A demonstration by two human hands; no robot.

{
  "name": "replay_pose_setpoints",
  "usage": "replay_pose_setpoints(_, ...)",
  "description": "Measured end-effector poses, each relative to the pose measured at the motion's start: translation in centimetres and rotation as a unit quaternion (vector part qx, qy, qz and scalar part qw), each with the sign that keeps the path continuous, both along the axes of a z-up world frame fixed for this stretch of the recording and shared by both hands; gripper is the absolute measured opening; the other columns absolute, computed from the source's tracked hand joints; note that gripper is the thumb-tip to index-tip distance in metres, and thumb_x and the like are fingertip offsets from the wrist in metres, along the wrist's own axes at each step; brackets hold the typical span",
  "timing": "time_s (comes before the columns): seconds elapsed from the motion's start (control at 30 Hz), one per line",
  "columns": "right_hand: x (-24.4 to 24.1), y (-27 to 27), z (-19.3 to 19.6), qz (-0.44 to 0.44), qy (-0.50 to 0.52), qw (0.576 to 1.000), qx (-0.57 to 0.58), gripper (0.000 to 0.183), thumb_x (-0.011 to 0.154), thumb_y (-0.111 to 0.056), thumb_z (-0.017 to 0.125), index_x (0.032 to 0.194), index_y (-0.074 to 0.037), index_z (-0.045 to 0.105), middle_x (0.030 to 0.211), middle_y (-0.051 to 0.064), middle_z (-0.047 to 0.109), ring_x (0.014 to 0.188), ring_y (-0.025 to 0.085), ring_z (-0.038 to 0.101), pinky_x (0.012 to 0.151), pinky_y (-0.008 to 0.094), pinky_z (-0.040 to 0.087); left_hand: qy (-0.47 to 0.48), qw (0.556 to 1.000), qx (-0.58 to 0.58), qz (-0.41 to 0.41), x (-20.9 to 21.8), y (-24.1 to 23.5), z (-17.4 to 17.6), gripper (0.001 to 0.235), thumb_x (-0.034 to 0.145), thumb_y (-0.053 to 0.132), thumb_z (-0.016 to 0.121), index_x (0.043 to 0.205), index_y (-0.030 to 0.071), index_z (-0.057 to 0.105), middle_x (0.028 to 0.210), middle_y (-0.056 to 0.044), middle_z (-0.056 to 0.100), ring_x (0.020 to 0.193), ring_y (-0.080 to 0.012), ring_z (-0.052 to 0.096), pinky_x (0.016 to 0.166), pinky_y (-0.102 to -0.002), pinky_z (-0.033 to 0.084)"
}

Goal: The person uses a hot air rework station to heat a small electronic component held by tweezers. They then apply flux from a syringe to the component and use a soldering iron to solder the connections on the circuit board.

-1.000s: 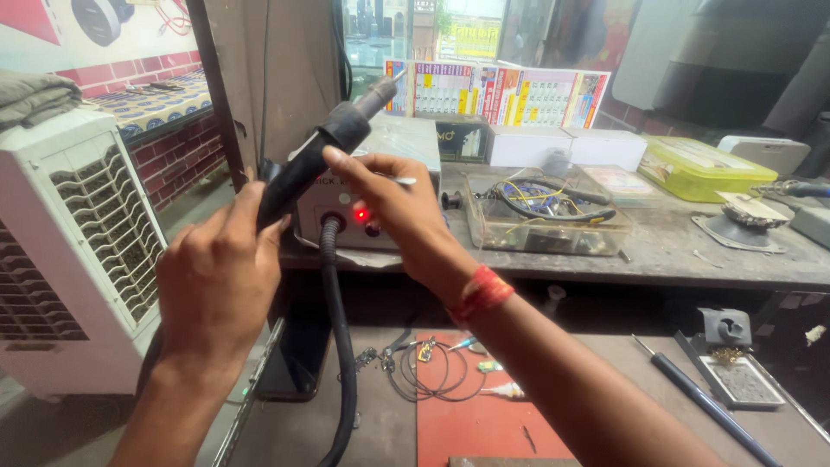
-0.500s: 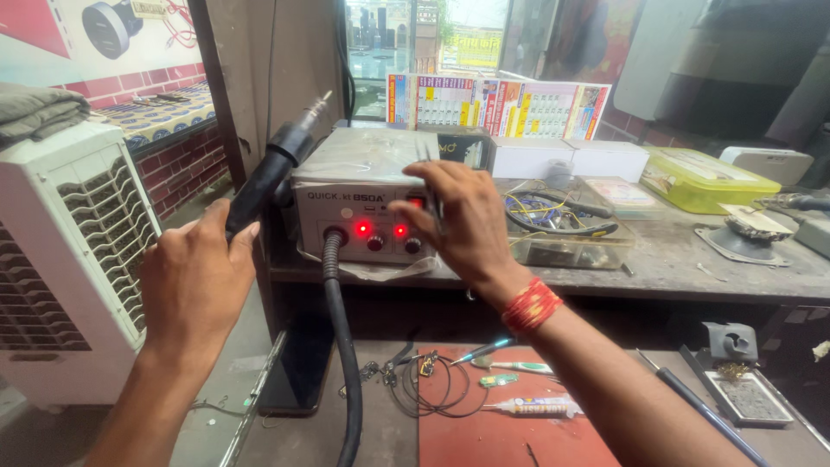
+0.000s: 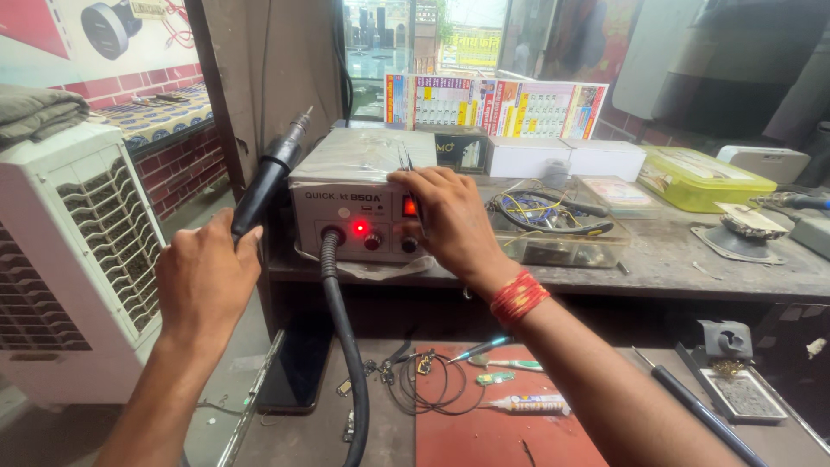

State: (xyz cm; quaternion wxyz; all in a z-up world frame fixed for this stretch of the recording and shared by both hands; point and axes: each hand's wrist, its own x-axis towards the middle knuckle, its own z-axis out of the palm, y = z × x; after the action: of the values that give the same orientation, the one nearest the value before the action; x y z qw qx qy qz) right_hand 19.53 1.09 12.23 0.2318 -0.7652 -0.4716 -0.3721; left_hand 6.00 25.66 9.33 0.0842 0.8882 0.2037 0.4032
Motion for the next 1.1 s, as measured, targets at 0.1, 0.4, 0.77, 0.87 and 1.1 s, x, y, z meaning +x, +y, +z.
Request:
replay_pose_setpoints(0.1, 0.6, -0.2, 0.0, 0.044, -0.025, 0.998, 0.027, 0.057, 0.072, -0.006, 0.084, 0.126, -0.01, 0.066, 0.121, 0.009, 0.071, 0.118, 0.032, 0.06, 0.1, 0.045, 0.043, -0.008, 1.0, -0.009, -0.006, 0.3, 0.0, 0.1, 0.028, 0.099, 0.031, 0.069, 0.11, 0.005, 0.074, 0.065, -0.018, 0.07, 0.065, -0.0365, 0.073, 0.065, -0.048, 0.059)
replay_pose_setpoints(0.4, 1.6, -0.6, -0.1, 0.087, -0.015, 0.995, 0.04, 0.048, 0.079, 0.001, 0.077, 0.125, -0.01, 0.07, 0.118, 0.01, 0.073, 0.112, 0.032, 0.064, 0.101, 0.043, 0.05, -0.003, 0.998, -0.056, -0.03, 1.1, -0.3, 1.6, 0.029, 0.094, 0.03, 0.072, 0.108, 0.004, 0.077, 0.079, -0.024, 0.072, 0.078, -0.0429, 0.073, 0.071, -0.052, 0.058)
replay_pose_setpoints(0.77, 1.9, -0.4, -0.1, 0.082, -0.009, 0.995, 0.051, 0.046, 0.08, 0.001, 0.077, 0.124, -0.011, 0.071, 0.119, 0.009, 0.074, 0.109, 0.03, 0.066, 0.099, 0.041, 0.052, 0.015, 0.997, -0.066, -0.021, 2.3, 0.1, 1.6, 0.033, 0.094, 0.03, 0.074, 0.104, -0.002, 0.076, 0.085, -0.029, 0.072, 0.084, -0.0452, 0.073, 0.079, -0.052, 0.058)
replay_pose_setpoints(0.87, 1.8, -0.4, -0.2, 0.08, -0.012, 0.995, 0.053, 0.045, 0.08, 0.001, 0.076, 0.123, -0.011, 0.072, 0.119, 0.009, 0.074, 0.109, 0.03, 0.066, 0.099, 0.041, 0.052, 0.026, 0.998, -0.051, -0.005, 2.6, 0.0, 1.6, 0.036, 0.093, 0.031, 0.076, 0.101, -0.004, 0.076, 0.088, -0.03, 0.071, 0.086, -0.0464, 0.072, 0.079, -0.052, 0.058)
replay_pose_setpoints(1.1, 1.8, -0.3, -0.4, 0.08, -0.023, 0.995, 0.06, 0.042, 0.083, 0.002, 0.073, 0.123, -0.01, 0.072, 0.117, 0.011, 0.075, 0.108, 0.032, 0.067, 0.099, 0.042, 0.052, 0.052, 0.998, 0.021, 0.012, 3.4, -0.5, 0.7, 0.031, 0.095, 0.026, 0.074, 0.097, -0.005, 0.076, 0.09, -0.028, 0.072, 0.088, -0.0445, 0.073, 0.078, -0.05, 0.06)
